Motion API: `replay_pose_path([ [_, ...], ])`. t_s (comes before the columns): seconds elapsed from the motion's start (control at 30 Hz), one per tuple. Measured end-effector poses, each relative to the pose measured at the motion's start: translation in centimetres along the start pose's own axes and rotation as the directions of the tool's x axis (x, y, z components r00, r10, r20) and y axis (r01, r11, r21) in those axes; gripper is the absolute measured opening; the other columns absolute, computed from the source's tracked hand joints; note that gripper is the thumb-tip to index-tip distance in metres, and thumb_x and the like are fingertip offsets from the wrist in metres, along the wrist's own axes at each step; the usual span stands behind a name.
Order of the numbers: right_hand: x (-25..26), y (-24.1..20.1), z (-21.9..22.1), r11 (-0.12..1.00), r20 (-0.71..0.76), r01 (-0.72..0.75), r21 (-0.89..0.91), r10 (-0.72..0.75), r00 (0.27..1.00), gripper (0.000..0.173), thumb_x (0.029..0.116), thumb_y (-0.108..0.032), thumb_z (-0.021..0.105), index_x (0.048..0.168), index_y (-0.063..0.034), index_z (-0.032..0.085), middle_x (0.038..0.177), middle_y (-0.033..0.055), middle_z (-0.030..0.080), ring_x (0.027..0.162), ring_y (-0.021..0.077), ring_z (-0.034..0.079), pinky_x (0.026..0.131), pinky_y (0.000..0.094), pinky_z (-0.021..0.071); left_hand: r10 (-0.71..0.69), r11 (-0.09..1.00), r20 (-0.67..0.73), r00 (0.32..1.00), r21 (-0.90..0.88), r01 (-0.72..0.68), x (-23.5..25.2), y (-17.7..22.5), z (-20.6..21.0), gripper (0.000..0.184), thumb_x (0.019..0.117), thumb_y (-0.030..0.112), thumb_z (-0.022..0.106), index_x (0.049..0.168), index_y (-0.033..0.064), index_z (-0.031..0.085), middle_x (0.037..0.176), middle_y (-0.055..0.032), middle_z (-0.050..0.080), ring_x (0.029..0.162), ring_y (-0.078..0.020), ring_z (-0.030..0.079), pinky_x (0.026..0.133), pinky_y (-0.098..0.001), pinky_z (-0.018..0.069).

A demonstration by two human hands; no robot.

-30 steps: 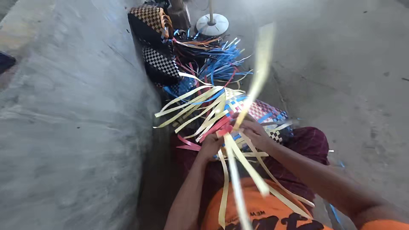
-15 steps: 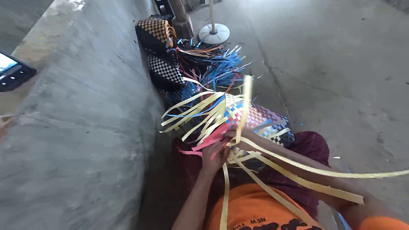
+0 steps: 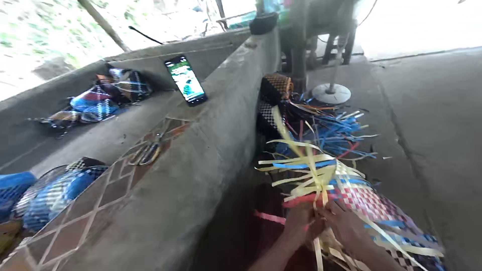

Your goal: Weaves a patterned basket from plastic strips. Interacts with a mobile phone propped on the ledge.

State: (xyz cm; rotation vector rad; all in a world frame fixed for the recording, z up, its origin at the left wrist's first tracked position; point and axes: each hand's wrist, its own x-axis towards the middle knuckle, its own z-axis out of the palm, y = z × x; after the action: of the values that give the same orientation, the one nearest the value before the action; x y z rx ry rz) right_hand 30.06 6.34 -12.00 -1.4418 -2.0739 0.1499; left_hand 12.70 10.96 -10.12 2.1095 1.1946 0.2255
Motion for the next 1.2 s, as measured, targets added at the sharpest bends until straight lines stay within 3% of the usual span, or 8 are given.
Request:
replay_pose_path([
  [0.17, 1.9, 0.5, 0.1, 0.980, 0.017, 0.097, 0.171, -0.102, 0.995, 0.015, 0.0819, 0.001, 0.070, 0.090, -0.0060, 0.080, 0.100, 0.0195, 0.072, 0.094, 0.0430, 0.070, 0.070, 0.0565, 0.0598, 0.199, 0.979, -0.386, 0.901, 0.110, -0.169, -4.1, -1.2, 0.4, 0.026, 0.0946, 0.031, 0.068, 0.104, 0.0101, 0.081, 0.109, -0.0155, 0.073, 0.113, -0.0417, 0.063, 0.102, -0.0663, 0.0421],
  [0.27, 2.3, 0.5, -0.1, 0.961, 0.164, 0.002, 0.277, -0.049, 0.985, 0.016, 0.0856, 0.003, 0.068, 0.095, -0.0027, 0.080, 0.101, 0.0194, 0.074, 0.098, 0.0425, 0.071, 0.080, 0.0585, 0.0587, -0.037, 0.961, -0.092, 0.995, -0.278, 0.011, -6.9, 2.0, -1.8, 0.042, 0.1094, 0.018, 0.041, 0.113, -0.0089, 0.073, 0.115, -0.0202, 0.073, 0.116, -0.0321, 0.066, 0.109, -0.0500, 0.0450],
  [0.37, 3.1, -0.4, -1.2, 0.949, 0.373, -0.213, 0.231, 0.116, 0.920, 0.019, 0.0963, -0.004, 0.062, 0.107, -0.0004, 0.077, 0.112, 0.0239, 0.071, 0.113, 0.0455, 0.065, 0.095, 0.0612, 0.0524, -0.102, 0.643, 0.029, 0.994, -0.761, 0.088, -6.9, 3.1, -1.3, 0.077, 0.1101, 0.035, 0.003, 0.100, -0.0047, 0.068, 0.082, -0.0036, 0.071, 0.074, -0.0093, 0.064, 0.077, -0.0306, 0.0547],
  [0.47, 3.6, -1.4, -1.7, 0.947, 0.459, -0.290, 0.134, 0.200, 0.866, 0.022, 0.0980, -0.008, 0.060, 0.112, 0.0014, 0.075, 0.117, 0.0261, 0.069, 0.117, 0.0462, 0.063, 0.098, 0.0598, 0.0508, 0.086, 0.732, -0.334, 0.939, -0.618, -0.286, -4.7, 1.9, -0.3, 0.045, 0.1087, 0.016, 0.032, 0.115, -0.0106, 0.067, 0.112, -0.0138, 0.070, 0.108, -0.0175, 0.066, 0.101, -0.0367, 0.0520],
  [0.6, 3.5, -2.4, -1.9, 0.937, 0.493, -0.346, 0.049, 0.279, 0.824, 0.027, 0.0937, -0.003, 0.063, 0.118, 0.0030, 0.073, 0.126, 0.0263, 0.067, 0.124, 0.0472, 0.058, 0.101, 0.0595, 0.0482, 0.125, 0.972, -0.302, 0.945, -0.153, -0.178, -1.2, 0.1, 0.7, 0.035, 0.1017, 0.018, 0.059, 0.127, -0.0061, 0.062, 0.129, -0.0255, 0.062, 0.125, -0.0390, 0.059, 0.108, -0.0506, 0.0480],
  [0.83, 2.6, -2.5, -3.7, 0.775, 0.292, -0.446, 0.448, 0.344, 0.892, 0.034, 0.0994, -0.006, 0.058, 0.133, -0.0002, 0.063, 0.128, 0.0232, 0.063, 0.093, 0.0304, 0.069, 0.084, 0.0442, 0.0580, -0.201, 0.942, 0.045, 0.979, -0.267, 0.205, 0.2, -0.6, -0.9, 0.042, 0.1052, 0.027, 0.057, 0.127, -0.0084, 0.059, 0.118, -0.0257, 0.066, 0.111, -0.0362, 0.066, 0.102, -0.0509, 0.0521],
  [0.97, 1.8, -3.0, -4.1, 0.458, 0.556, -0.693, 0.557, 0.415, 0.721, 0.036, 0.1076, -0.024, 0.052, 0.125, 0.0054, 0.061, 0.105, 0.0189, 0.070, 0.085, 0.0274, 0.072, 0.079, 0.0456, 0.0609, -0.045, 0.971, 0.138, 0.989, -0.229, 0.076, 0.3, -1.7, -1.7, 0.033, 0.1055, 0.020, 0.055, 0.106, -0.0082, 0.071, 0.111, -0.0245, 0.068, 0.108, -0.0345, 0.066, 0.101, -0.0512, 0.0500],
  [1.2, 2.2, -3.1, -3.6, 0.765, 0.736, -0.576, 0.287, 0.209, 0.644, 0.031, 0.1052, -0.019, 0.055, 0.111, 0.0083, 0.069, 0.099, 0.0250, 0.070, 0.091, 0.0367, 0.069, 0.089, 0.0549, 0.0521, 0.161, 0.938, 0.135, 0.978, -0.329, -0.109, -1.0, -3.0, -2.0, 0.032, 0.1049, 0.004, 0.048, 0.130, -0.0086, 0.063, 0.129, -0.0250, 0.064, 0.120, -0.0312, 0.063, 0.108, -0.0456, 0.0477],
])
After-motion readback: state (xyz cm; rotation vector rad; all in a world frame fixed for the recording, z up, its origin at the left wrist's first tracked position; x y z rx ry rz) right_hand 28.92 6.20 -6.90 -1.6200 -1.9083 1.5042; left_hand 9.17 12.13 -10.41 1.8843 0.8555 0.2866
